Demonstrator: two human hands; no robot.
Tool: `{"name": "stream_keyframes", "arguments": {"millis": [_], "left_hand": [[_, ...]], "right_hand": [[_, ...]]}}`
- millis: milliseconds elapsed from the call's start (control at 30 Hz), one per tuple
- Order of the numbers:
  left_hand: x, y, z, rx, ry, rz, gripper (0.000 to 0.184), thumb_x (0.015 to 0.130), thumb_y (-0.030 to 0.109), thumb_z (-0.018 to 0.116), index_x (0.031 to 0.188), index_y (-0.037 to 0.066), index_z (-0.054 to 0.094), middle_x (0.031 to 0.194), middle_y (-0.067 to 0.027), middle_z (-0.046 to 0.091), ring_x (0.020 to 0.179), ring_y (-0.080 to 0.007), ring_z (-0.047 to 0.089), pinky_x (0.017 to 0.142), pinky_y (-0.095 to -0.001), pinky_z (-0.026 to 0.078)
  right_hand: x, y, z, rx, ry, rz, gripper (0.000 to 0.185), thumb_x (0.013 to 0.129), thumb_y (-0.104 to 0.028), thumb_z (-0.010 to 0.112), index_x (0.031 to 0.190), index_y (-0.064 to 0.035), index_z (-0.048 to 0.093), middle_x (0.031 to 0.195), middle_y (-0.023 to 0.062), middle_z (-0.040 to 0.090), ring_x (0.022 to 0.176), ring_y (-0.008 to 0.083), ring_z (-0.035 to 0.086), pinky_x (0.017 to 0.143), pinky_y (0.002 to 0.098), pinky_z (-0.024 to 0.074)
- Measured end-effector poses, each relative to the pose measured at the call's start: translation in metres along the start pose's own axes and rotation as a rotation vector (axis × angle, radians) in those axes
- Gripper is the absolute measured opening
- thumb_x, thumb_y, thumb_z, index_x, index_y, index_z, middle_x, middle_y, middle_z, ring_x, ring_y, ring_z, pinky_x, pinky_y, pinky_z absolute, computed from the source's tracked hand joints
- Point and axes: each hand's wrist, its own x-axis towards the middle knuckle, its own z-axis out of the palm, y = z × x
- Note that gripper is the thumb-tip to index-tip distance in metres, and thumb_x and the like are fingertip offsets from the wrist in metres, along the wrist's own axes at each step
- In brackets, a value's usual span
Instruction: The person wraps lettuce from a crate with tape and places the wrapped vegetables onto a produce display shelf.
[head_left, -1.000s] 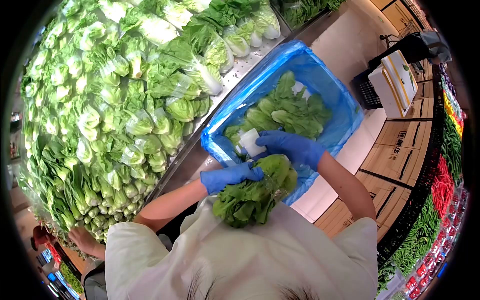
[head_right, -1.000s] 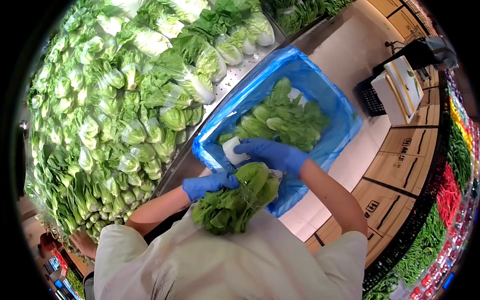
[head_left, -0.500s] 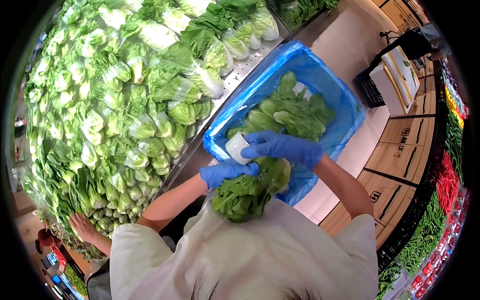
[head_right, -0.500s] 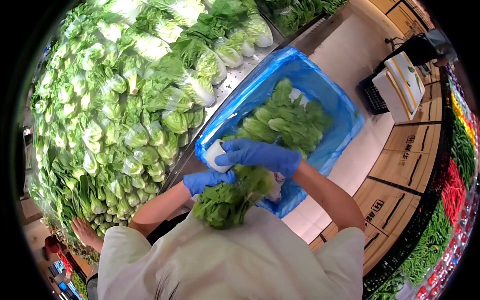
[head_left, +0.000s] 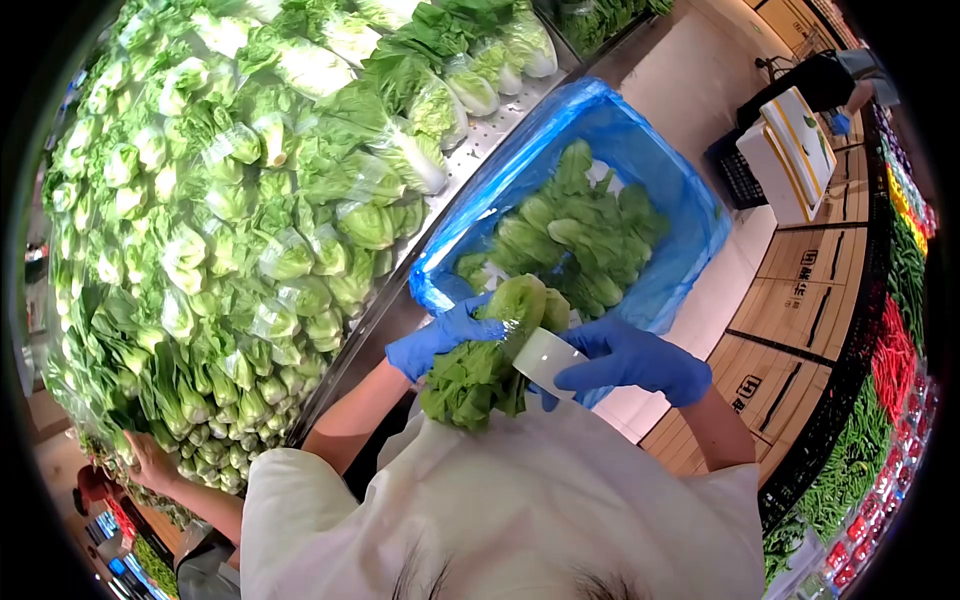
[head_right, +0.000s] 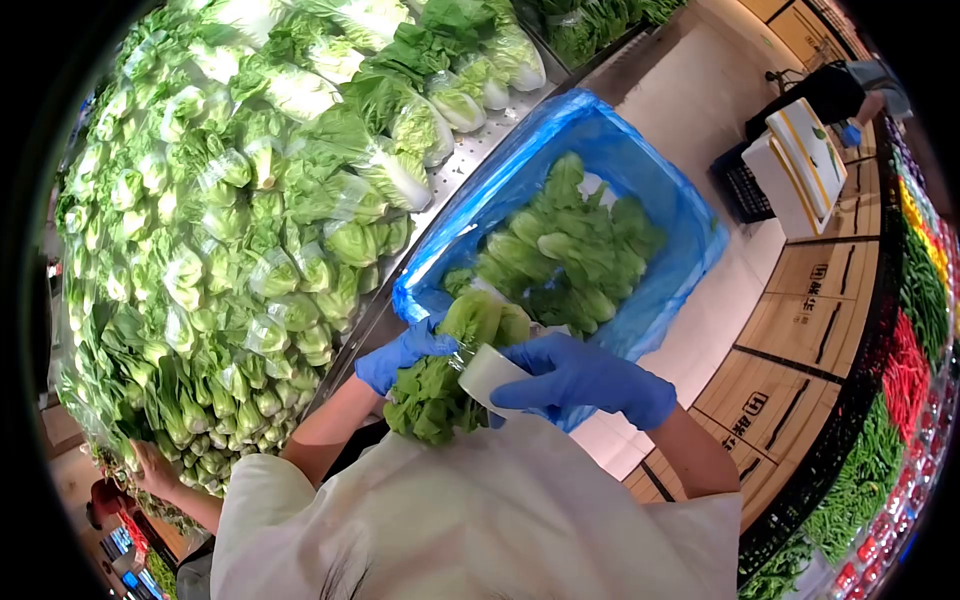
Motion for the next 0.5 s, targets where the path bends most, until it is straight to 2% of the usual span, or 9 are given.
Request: {"name": "stream_keyframes", "arguments": {"millis": [33,100,167,233,300,367,400,467,500], "left_hand": [[-0.001,-0.006,-0.002,-0.001,-0.007,-0.007,0.057,0.083,0.015,0.062,0.132,0.005,0.035,0.115,-0.0063,0.055,0.099,-0.0146,0.056,0.085,-0.0279,0.047],[-0.005,-0.011,-0.001,-0.322,-0.044,0.024,0.056,0.082,0.021,0.064,0.129,0.004,0.039,0.115,-0.0076,0.054,0.098,-0.0167,0.057,0.086,-0.0292,0.048],[-0.006,-0.02,-0.016,-0.422,-0.027,-0.067,0.055,0.081,0.024,0.064,0.126,0.004,0.041,0.115,-0.0091,0.055,0.098,-0.0186,0.058,0.087,-0.0305,0.048],[-0.008,-0.021,-0.02,-0.612,0.088,-0.076,0.052,0.081,0.021,0.062,0.126,0.004,0.042,0.114,-0.01,0.054,0.099,-0.0195,0.058,0.088,-0.0314,0.048],[-0.009,-0.018,-0.024,-0.541,0.057,-0.061,0.053,0.081,0.022,0.062,0.126,0.004,0.042,0.115,-0.0101,0.054,0.102,-0.0193,0.056,0.09,-0.0308,0.046],[-0.001,-0.012,-0.029,0.034,-0.205,0.11,0.059,0.081,0.024,0.064,0.129,0.003,0.039,0.118,-0.0103,0.052,0.104,-0.0166,0.054,0.089,-0.0286,0.044],[-0.005,-0.002,-0.015,0.198,-0.234,0.103,0.065,0.08,0.023,0.066,0.132,0.001,0.033,0.12,-0.0093,0.051,0.105,-0.0129,0.051,0.089,-0.0269,0.042],[-0.007,0.006,0.006,0.251,-0.193,0.02,0.067,0.08,0.021,0.066,0.133,0.0,0.032,0.12,-0.0085,0.051,0.104,-0.0117,0.05,0.089,-0.0266,0.042],[-0.008,0.009,0.015,0.306,-0.155,-0.067,0.069,0.08,0.02,0.066,0.134,0.0,0.03,0.12,-0.0078,0.051,0.104,-0.0104,0.049,0.089,-0.0263,0.041]], "right_hand": [[-0.001,0.005,-0.003,0.007,0.006,0.003,0.037,0.079,-0.029,0.066,0.105,-0.0026,0.062,0.082,0.0004,0.063,0.067,0.0042,0.055,0.06,0.0177,0.0436],[-0.004,0.015,-0.011,-0.059,-0.05,0.045,0.036,0.078,-0.03,0.066,0.102,-0.0026,0.063,0.082,0.0012,0.064,0.067,0.0042,0.056,0.06,0.0177,0.043],[-0.005,0.019,-0.016,-0.117,-0.015,0.117,0.036,0.078,-0.031,0.067,0.099,-0.0018,0.063,0.08,0.0035,0.064,0.068,0.0067,0.057,0.062,0.0205,0.0445],[0.001,0.026,-0.022,-0.578,0.047,0.213,0.038,0.076,-0.03,0.068,0.1,-0.001,0.062,0.085,0.0067,0.064,0.074,0.0115,0.058,0.067,0.0248,0.0459],[0.015,0.041,-0.03,-0.669,0.075,0.185,0.038,0.077,-0.026,0.066,0.104,-0.0008,0.06,0.093,0.0076,0.064,0.083,0.0134,0.058,0.073,0.0268,0.0454],[0.034,0.061,-0.042,-0.763,0.097,0.156,0.038,0.079,-0.023,0.065,0.109,-0.0007,0.057,0.1,0.0084,0.063,0.092,0.0154,0.058,0.08,0.0289,0.0448],[0.046,0.072,-0.051,-0.612,0.011,-0.031,0.041,0.079,-0.02,0.064,0.113,-0.0009,0.054,0.106,0.0095,0.06,0.097,0.0158,0.055,0.084,0.0298,0.0436],[0.053,0.07,-0.056,-0.429,-0.099,-0.345,0.044,0.08,-0.014,0.061,0.12,-0.0013,0.049,0.117,0.0096,0.054,0.105,0.015,0.05,0.092,0.03,0.0393],[0.055,0.064,-0.055,-0.429,-0.103,-0.345,0.044,0.08,-0.014,0.061,0.12,-0.0013,0.049,0.117,0.0096,0.054,0.105,0.015,0.05,0.092,0.03,0.0393]]}}
